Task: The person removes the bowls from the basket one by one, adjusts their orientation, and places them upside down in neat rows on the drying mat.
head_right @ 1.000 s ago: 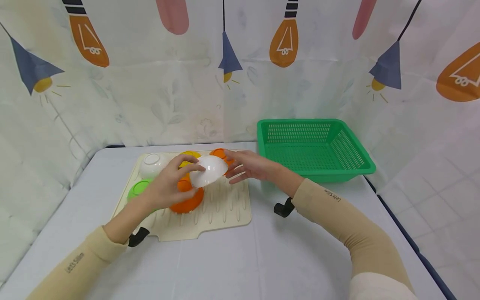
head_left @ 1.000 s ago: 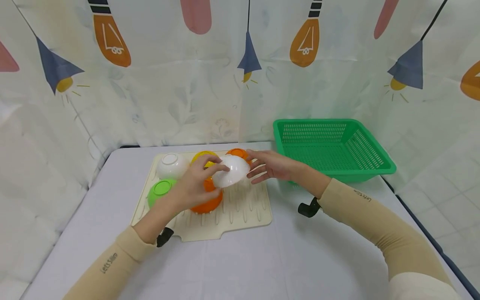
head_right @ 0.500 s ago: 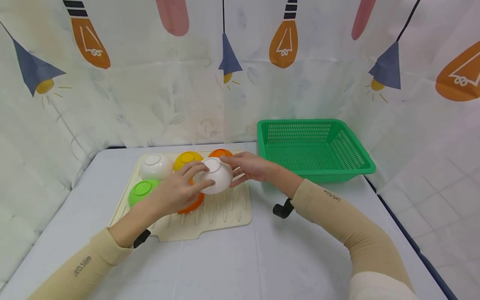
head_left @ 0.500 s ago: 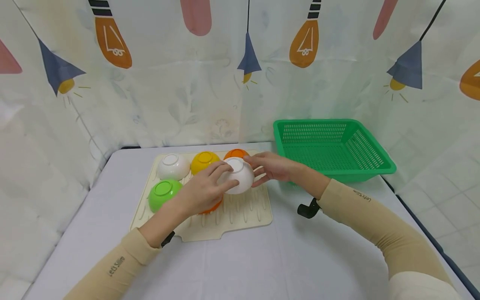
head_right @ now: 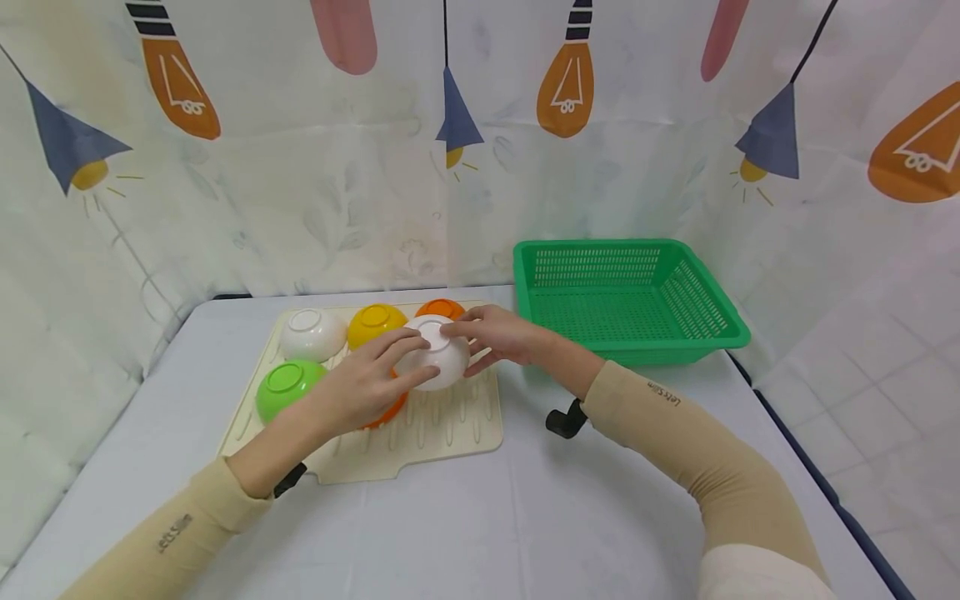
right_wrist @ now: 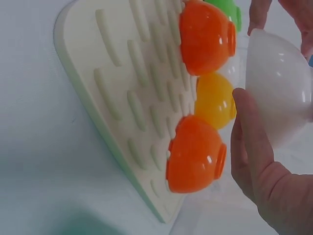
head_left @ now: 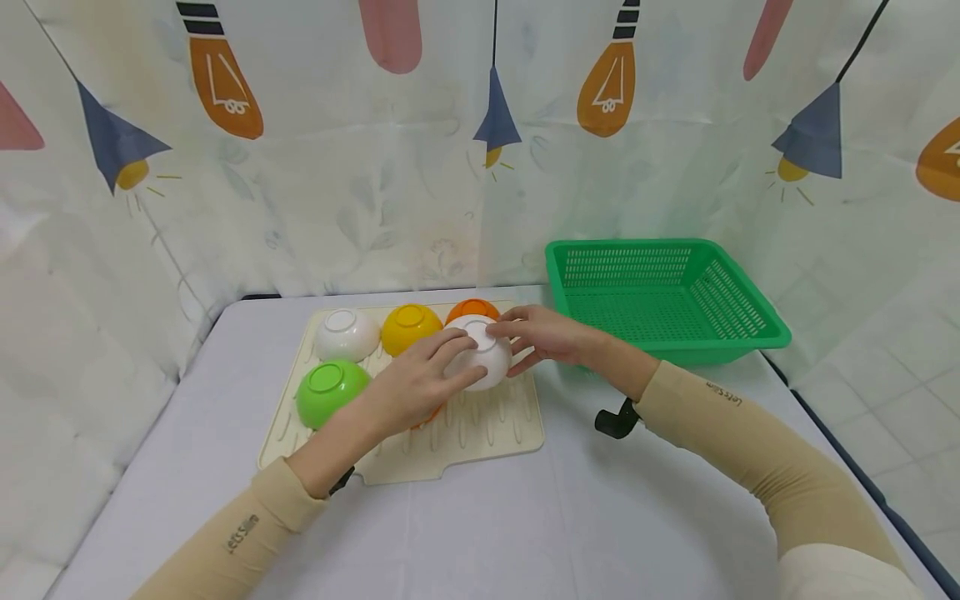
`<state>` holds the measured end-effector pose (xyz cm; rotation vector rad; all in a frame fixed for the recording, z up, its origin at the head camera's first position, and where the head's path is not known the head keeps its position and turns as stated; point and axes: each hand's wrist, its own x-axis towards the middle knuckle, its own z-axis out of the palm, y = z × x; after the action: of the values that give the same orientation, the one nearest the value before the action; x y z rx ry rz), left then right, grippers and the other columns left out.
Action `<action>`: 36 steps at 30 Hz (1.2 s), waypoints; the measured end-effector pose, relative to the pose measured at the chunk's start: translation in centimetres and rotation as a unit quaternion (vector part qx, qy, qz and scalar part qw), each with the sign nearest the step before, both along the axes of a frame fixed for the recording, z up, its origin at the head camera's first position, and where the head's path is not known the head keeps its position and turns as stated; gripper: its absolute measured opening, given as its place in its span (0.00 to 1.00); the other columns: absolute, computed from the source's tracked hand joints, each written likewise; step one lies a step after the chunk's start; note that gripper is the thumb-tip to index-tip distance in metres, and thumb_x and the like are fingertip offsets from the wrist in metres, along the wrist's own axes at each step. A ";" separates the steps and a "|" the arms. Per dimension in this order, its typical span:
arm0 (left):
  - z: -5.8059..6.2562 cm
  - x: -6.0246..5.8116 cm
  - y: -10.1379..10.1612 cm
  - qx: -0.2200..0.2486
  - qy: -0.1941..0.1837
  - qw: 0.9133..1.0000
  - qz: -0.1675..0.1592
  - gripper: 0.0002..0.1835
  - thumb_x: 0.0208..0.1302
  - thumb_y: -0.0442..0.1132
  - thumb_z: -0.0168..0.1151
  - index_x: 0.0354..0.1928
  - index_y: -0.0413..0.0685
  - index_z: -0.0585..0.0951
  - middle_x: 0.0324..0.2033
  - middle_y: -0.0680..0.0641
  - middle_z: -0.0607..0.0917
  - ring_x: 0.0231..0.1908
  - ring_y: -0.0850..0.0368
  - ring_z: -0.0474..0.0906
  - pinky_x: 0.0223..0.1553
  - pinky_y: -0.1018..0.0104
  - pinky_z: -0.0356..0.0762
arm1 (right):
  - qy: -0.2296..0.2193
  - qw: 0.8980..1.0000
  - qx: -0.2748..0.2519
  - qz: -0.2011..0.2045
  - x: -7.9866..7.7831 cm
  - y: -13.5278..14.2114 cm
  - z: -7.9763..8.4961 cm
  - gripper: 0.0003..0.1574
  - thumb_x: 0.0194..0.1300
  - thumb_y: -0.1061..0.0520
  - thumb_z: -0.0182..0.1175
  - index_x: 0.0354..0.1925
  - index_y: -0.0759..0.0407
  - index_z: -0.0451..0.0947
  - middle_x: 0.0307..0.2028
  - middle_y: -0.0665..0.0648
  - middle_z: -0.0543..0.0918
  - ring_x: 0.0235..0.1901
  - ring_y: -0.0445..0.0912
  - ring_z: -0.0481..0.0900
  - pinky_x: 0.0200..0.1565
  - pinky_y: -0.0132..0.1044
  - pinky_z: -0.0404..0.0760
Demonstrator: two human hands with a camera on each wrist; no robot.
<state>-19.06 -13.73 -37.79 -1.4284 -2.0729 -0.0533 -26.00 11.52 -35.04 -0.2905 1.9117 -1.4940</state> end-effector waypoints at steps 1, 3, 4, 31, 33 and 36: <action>-0.1 0.0 0.0 0.004 -0.012 1.000 0.003 0.29 0.55 0.22 0.72 0.58 0.49 0.77 0.57 0.36 0.76 0.60 0.38 0.72 0.60 0.50 0.77 | 0.003 1.000 0.001 -0.003 0.0 0.0 0.0 0.35 0.74 0.46 0.62 0.66 0.68 0.65 0.58 0.65 0.77 0.51 0.58 0.83 0.47 0.53 0.86; -0.2 0.0 0.0 0.020 -0.051 0.998 0.013 0.30 0.56 0.23 0.71 0.60 0.50 0.76 0.60 0.35 0.74 0.62 0.38 0.71 0.61 0.50 0.76 | 0.010 1.000 0.006 -0.007 0.1 -0.1 -0.1 0.34 0.74 0.46 0.61 0.65 0.68 0.66 0.58 0.64 0.77 0.50 0.58 0.83 0.45 0.52 0.87; -0.3 0.1 0.0 0.033 -0.077 0.996 0.020 0.31 0.56 0.23 0.72 0.61 0.50 0.76 0.61 0.35 0.73 0.62 0.38 0.71 0.61 0.50 0.76 | 0.013 1.000 0.008 -0.009 0.1 -0.1 -0.2 0.34 0.74 0.46 0.61 0.65 0.68 0.66 0.58 0.64 0.77 0.50 0.58 0.83 0.45 0.52 0.87; -1.2 -0.7 -0.9 0.191 -0.291 0.934 0.087 0.39 0.50 0.42 0.84 0.64 0.47 0.75 0.68 0.31 0.69 0.64 0.32 0.69 0.57 0.42 0.79 | 0.283 0.952 0.067 0.096 1.0 0.8 -1.2 0.50 0.58 0.59 0.78 0.71 0.61 0.63 0.66 0.57 0.69 0.59 0.56 0.77 0.48 0.42 0.86; -1.3 -0.9 -1.0 0.188 -0.287 0.936 0.083 0.39 0.49 0.42 0.85 0.63 0.47 0.74 0.68 0.31 0.69 0.64 0.32 0.70 0.57 0.42 0.79 | 0.304 0.946 0.053 0.099 1.0 0.7 -1.4 0.49 0.58 0.60 0.78 0.71 0.61 0.64 0.65 0.57 0.71 0.57 0.55 0.77 0.48 0.43 0.86; -1.3 -1.1 -1.0 0.183 -0.289 0.937 0.076 0.38 0.50 0.42 0.84 0.62 0.46 0.74 0.68 0.31 0.69 0.64 0.32 0.69 0.58 0.42 0.78 | 0.335 0.935 0.049 0.101 1.0 0.7 -1.8 0.47 0.58 0.60 0.78 0.69 0.60 0.65 0.63 0.55 0.73 0.58 0.53 0.76 0.52 0.49 0.84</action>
<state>-20.15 -14.72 -39.12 -1.0975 -2.4555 -0.8413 -25.02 12.24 -36.81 -1.0260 2.3713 -1.2418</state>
